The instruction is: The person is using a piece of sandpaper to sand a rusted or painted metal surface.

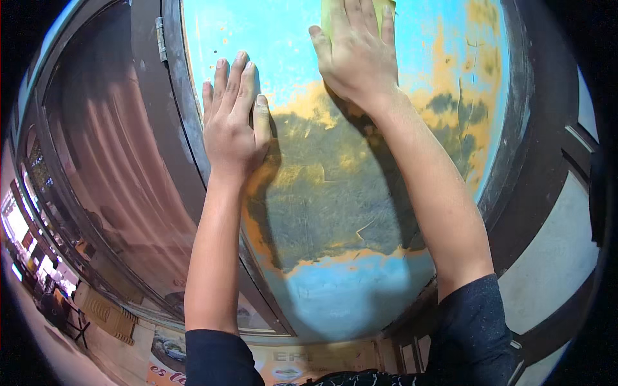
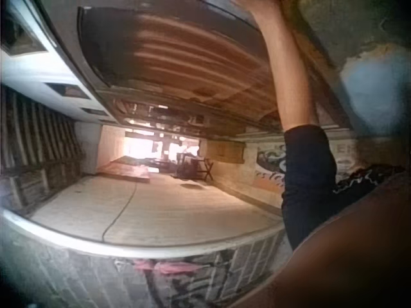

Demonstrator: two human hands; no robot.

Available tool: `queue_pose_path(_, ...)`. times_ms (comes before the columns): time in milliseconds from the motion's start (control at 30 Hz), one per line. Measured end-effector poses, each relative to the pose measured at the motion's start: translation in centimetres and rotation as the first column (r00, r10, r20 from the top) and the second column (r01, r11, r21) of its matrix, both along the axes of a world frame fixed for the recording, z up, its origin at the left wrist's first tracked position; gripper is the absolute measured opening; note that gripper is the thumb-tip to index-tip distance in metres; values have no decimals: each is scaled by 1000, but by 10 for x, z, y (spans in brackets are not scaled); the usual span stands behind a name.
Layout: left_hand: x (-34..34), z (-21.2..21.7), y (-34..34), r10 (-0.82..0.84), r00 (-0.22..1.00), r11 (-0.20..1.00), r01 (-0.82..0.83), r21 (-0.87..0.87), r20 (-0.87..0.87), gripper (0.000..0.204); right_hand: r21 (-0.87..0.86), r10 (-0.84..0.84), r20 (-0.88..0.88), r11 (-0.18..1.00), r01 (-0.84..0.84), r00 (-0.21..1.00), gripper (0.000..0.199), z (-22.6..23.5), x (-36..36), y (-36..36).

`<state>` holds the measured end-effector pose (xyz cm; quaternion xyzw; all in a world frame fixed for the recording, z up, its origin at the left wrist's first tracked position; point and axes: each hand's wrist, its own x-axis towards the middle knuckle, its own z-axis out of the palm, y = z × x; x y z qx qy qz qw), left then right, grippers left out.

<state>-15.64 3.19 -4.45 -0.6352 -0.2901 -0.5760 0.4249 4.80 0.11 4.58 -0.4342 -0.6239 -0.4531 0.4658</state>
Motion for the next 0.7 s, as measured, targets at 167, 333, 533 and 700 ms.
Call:
queue_pose_path(167,-1,2,0,-50,999,999,50,21,-6,46,69,-26,51,997,23,998,70,-39,-4,14)
queue_pose_path(333,0,1,2,-54,999,999,54,2,-5,47,229,50,50,972,-61,997,68,-43,-7,27)
queue_pose_path(533,0,-1,5,-54,999,998,54,15,7,48,-28,51,-42,998,-53,998,70,-3,-34,3)
queue_pose_path(700,-3,0,4,-62,998,998,62,12,-12,47,221,67,49,972,-76,997,66,-60,-41,27)
